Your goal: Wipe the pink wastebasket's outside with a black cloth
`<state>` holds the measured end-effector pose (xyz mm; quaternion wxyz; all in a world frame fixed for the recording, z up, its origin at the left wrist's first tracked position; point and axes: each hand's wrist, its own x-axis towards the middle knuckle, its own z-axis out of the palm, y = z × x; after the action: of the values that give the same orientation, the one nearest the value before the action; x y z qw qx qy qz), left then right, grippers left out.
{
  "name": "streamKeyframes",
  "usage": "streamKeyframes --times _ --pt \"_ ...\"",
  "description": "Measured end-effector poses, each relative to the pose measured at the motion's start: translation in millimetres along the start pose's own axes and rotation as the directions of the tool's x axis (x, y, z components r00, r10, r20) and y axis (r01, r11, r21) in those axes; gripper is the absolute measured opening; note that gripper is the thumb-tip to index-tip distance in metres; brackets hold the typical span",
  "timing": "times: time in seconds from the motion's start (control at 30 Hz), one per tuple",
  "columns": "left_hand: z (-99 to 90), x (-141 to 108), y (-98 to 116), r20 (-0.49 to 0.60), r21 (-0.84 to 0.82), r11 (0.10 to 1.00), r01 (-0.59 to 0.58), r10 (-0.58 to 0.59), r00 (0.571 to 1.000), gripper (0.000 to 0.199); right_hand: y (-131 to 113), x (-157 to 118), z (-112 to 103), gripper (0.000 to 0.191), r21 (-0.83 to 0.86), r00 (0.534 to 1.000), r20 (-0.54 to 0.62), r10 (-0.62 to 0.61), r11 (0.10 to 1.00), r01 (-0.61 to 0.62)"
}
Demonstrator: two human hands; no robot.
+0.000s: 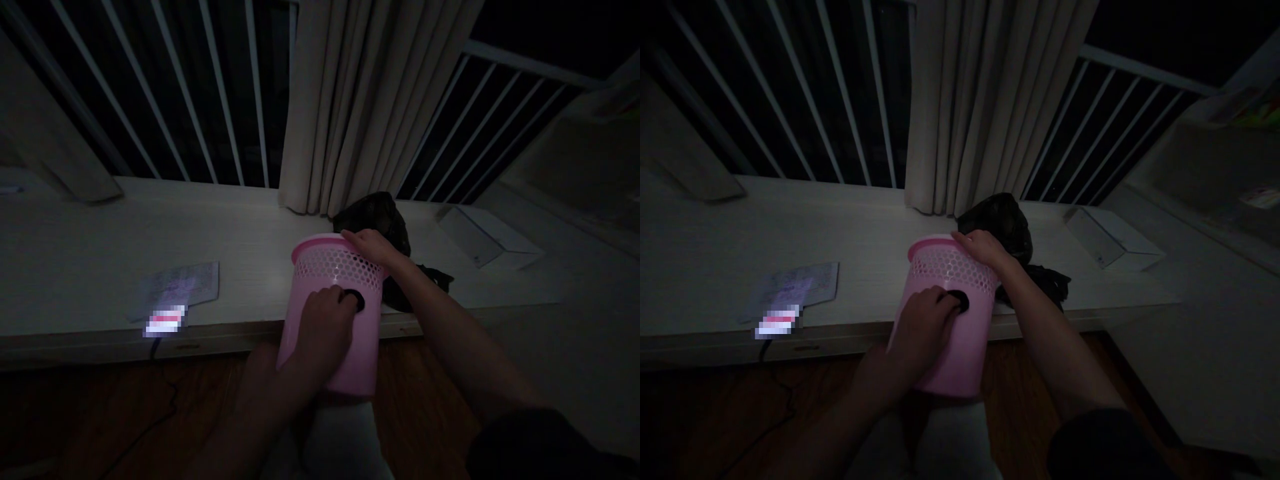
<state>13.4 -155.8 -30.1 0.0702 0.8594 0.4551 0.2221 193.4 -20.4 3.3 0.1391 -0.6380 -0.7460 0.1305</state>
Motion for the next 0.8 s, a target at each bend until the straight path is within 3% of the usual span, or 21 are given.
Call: streamKeyframes --times 0.07,0.17,0.27,0.37,0.47,0.57,0.63,0.7,0.8 --pt "-3.5 3.5 -26.4 -0.072 -0.035 0.990 0.134 -0.137 0.988 0.014 1.6 0.0 0.1 0.066 0.020 1.000 0.003 0.007 1.000 -0.007" --pt "-3.1 1.7 -60.2 -0.131 -0.099 0.942 0.321 -0.332 0.934 0.015 2.1 1.7 0.5 0.065 0.042 1.000 0.008 0.013 0.999 -0.013" --pt "0.0 -0.7 -65.7 -0.142 -0.115 0.908 0.402 -0.415 0.899 0.016 1.9 2.2 0.7 0.066 0.056 1.000 0.010 0.016 0.998 -0.017" --pt "1.9 2.1 -39.0 -0.121 -0.088 0.948 0.307 -0.316 0.941 0.017 2.0 0.8 1.0 0.066 0.058 1.000 0.003 0.020 0.998 -0.020" --pt "5.4 1.7 1.0 -0.006 -0.033 0.999 0.036 -0.036 0.999 0.016 1.7 -0.1 1.8 0.067 0.051 1.000 -0.005 0.025 0.998 -0.025" --pt "8.1 -3.2 25.4 0.067 0.033 0.990 -0.139 0.136 0.988 0.014 -0.4 0.8 2.1 0.068 0.044 1.000 0.002 0.028 0.999 -0.028" --pt "6.1 -3.8 23.5 0.052 0.046 0.991 -0.125 0.123 0.991 0.014 -2.2 1.7 1.7 0.068 0.040 1.000 0.008 0.025 0.999 -0.025" --pt "1.5 -1.7 7.0 0.007 0.036 0.998 -0.046 0.045 0.999 0.014 -3.1 1.7 0.8 0.068 0.039 1.000 0.009 0.024 0.999 -0.024" --pt "-2.9 -1.0 -32.8 -0.102 -0.058 0.980 0.192 -0.197 0.975 0.016 -0.7 -0.1 -0.1 0.067 0.045 0.999 0.002 0.032 0.998 -0.032"
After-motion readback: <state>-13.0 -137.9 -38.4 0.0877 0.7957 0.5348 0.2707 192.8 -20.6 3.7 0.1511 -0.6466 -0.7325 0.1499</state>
